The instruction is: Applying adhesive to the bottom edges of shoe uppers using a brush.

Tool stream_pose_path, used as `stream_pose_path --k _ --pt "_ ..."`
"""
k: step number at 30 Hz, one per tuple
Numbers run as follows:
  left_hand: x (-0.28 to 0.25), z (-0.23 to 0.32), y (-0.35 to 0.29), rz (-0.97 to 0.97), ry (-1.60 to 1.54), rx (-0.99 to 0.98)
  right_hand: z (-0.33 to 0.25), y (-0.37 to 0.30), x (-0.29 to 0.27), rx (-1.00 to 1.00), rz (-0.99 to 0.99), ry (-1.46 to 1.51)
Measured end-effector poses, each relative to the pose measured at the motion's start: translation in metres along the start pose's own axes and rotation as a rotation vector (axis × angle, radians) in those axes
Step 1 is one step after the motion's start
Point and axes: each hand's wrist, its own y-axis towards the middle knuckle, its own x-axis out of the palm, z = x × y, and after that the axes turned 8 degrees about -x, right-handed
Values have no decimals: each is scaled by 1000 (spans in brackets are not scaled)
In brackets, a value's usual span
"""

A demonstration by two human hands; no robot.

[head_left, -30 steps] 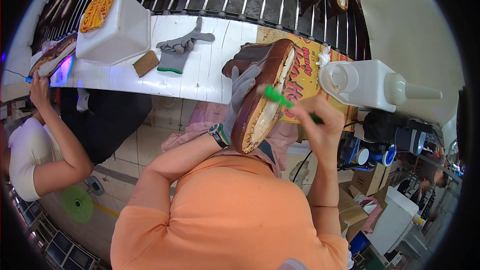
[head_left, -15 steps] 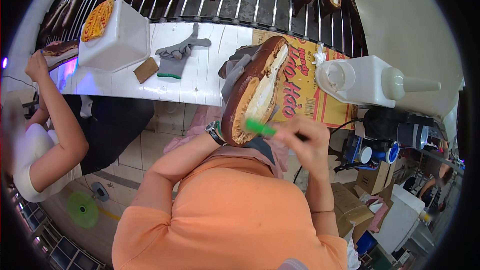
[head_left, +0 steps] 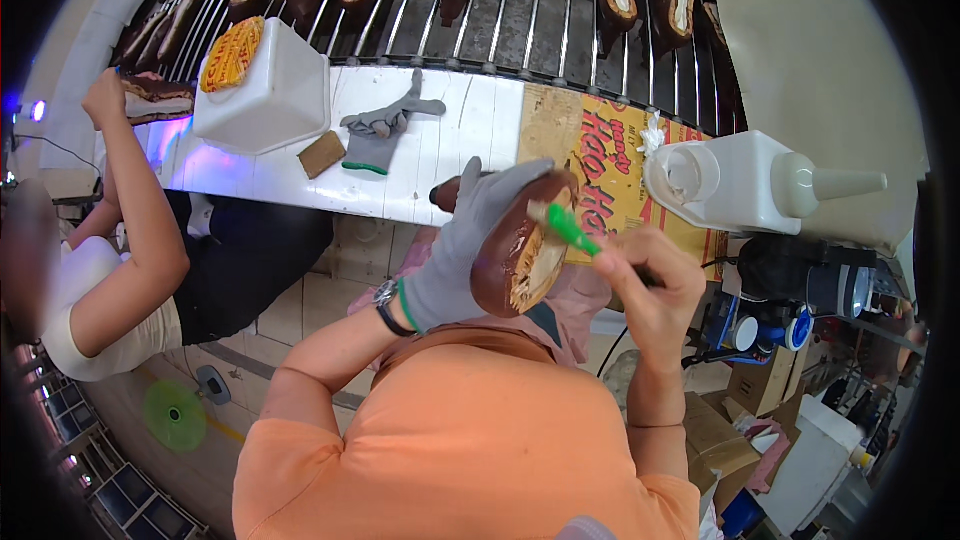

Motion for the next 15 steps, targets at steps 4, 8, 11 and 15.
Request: stream_pose_path --k 4,8,11,15 --pt "-16 24 11 -150 198 81 -9 0 1 -168 -18 87" --pt "-31 37 31 -296 393 171 -11 9 -1 -237 -32 16" --pt "-42 42 47 -427 73 -84 -11 18 -4 -311 -28 -93" --pt "-54 27 87 -730 82 -39 -8 35 -7 -399 -9 -292"
